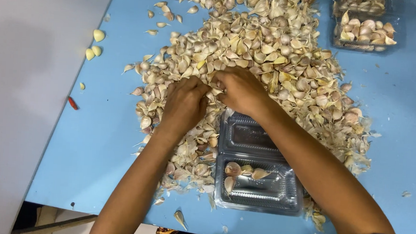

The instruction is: The person sorts through a large pile of garlic cloves on a table, placing selected cloves into a clear plastic container.

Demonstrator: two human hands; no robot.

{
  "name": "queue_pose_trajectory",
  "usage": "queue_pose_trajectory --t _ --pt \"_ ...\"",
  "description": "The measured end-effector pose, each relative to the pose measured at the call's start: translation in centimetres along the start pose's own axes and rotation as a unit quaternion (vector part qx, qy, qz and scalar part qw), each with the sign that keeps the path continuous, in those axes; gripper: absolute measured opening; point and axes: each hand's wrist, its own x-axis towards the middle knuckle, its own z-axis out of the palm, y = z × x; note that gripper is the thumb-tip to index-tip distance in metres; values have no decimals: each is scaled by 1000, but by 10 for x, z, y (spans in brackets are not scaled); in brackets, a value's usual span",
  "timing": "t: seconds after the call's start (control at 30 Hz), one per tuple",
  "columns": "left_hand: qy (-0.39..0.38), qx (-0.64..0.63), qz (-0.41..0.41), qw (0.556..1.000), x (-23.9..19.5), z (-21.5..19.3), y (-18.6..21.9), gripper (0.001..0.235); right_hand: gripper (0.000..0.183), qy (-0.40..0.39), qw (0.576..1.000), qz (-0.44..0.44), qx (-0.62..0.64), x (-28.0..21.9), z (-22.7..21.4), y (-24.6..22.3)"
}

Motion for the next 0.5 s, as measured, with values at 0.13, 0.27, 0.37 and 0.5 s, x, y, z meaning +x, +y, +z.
queue_pose_trajectory --t 0.13,0.27,0.37,0.5 --pt "-10 -5 1 1000 -1 3 -4 22 24 -16 1000 13 23 1 6 5" --pt "-22 -35 15 999 -2 -4 -5 22 17 -10 998 -9 67 3 4 6" --pt "-35 -61 25 997 -3 -20 1 28 17 -16 996 -18 86 1 2 4" --pt "-47 -70 60 995 -4 -28 6 24 16 -38 992 -16 115 2 4 3"
